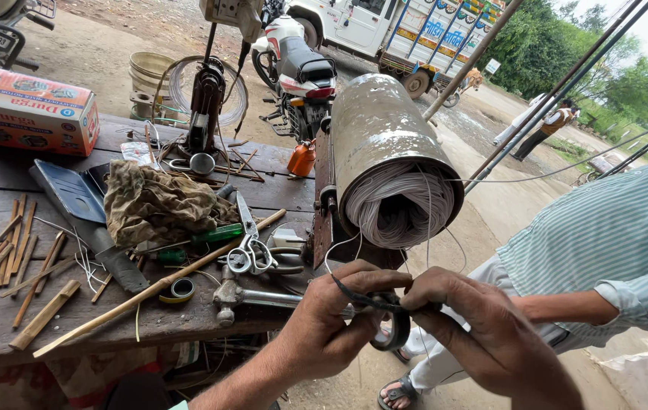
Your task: The person sits at an outdoor workbench beside a large spool of white wire. They pull the wire end free, tear pieces of black tape and press the tape onto the wire and spool to hold it, and adjust the wound wire by hand.
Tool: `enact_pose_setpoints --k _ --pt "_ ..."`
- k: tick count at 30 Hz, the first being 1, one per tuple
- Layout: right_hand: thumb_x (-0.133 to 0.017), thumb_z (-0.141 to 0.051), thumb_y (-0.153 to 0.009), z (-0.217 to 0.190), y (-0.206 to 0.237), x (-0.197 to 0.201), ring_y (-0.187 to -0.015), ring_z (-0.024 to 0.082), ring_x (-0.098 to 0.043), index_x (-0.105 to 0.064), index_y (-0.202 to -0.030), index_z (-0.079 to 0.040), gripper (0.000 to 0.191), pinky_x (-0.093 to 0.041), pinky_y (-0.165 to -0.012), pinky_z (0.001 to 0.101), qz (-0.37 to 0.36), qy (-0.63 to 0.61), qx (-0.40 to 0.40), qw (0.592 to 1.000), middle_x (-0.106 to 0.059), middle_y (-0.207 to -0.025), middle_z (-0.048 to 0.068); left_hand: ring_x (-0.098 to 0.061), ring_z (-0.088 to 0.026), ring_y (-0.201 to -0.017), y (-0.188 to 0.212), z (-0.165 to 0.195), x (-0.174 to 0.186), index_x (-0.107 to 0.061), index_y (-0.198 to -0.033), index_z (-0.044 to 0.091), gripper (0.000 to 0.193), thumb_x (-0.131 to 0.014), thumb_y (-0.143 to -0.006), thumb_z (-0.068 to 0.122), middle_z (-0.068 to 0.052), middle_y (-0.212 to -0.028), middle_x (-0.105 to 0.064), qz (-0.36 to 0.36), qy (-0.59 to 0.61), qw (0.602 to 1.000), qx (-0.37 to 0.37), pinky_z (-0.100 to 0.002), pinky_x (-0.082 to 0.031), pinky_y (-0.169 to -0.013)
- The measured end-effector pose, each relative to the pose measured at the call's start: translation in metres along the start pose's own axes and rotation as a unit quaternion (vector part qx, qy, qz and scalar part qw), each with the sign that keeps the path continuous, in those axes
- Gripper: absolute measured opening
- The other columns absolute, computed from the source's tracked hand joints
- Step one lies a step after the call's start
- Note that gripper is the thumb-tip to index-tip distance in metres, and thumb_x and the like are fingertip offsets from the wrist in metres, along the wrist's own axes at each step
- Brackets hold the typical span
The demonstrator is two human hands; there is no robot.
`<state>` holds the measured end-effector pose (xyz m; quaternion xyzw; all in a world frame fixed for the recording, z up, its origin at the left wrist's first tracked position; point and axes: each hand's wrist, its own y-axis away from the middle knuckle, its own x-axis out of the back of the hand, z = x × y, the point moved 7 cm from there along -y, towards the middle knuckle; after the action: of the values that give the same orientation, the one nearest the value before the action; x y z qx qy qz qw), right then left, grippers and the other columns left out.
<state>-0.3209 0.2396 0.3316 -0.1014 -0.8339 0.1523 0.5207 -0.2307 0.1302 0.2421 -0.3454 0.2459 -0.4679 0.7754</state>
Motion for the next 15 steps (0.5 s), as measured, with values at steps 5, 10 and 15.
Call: enact_pose_setpoints --k 5,10,15 --pt "-0.07 0.003 -0.087 0.004 0.005 -0.005 -0.089 0.019 -0.076 -0.069 -0.108 -0.005 0.023 -0.062 -0.072 0.0306 0.022 0.017 0.016 0.999 -0.077 -0.096 0.008 -0.074 -0.02 -0.088 0.004 0.0 -0.002 -0.066 -0.127 0.001 0.038 -0.07 -0.089 0.001 -0.011 -0.099 -0.07 0.011 -0.001 1.0 -0.025 -0.031 -0.06 -0.075" --pt "-0.067 0.008 -0.084 0.004 0.013 -0.013 -0.095 0.023 -0.078 -0.07 -0.112 -0.003 0.03 -0.062 -0.079 0.0334 0.047 0.036 0.064 0.996 -0.074 -0.103 0.011 -0.072 -0.017 -0.081 0.01 -0.003 -0.001 -0.071 -0.116 0.001 0.023 -0.073 -0.095 0.009 -0.009 -0.096 -0.07 0.005 -0.047 0.997 -0.066 -0.028 -0.057 -0.067" --pt "-0.07 0.008 -0.085 -0.001 0.014 -0.016 -0.095 0.025 -0.075 -0.068 -0.115 -0.005 0.032 -0.06 -0.082 0.0365 0.077 0.042 0.104 0.991 -0.071 -0.102 0.009 -0.058 -0.012 -0.061 0.025 -0.032 -0.014 -0.077 -0.098 -0.002 0.016 -0.07 -0.099 0.012 -0.006 -0.077 -0.066 0.032 0.164 0.985 0.045 -0.024 -0.044 -0.053"
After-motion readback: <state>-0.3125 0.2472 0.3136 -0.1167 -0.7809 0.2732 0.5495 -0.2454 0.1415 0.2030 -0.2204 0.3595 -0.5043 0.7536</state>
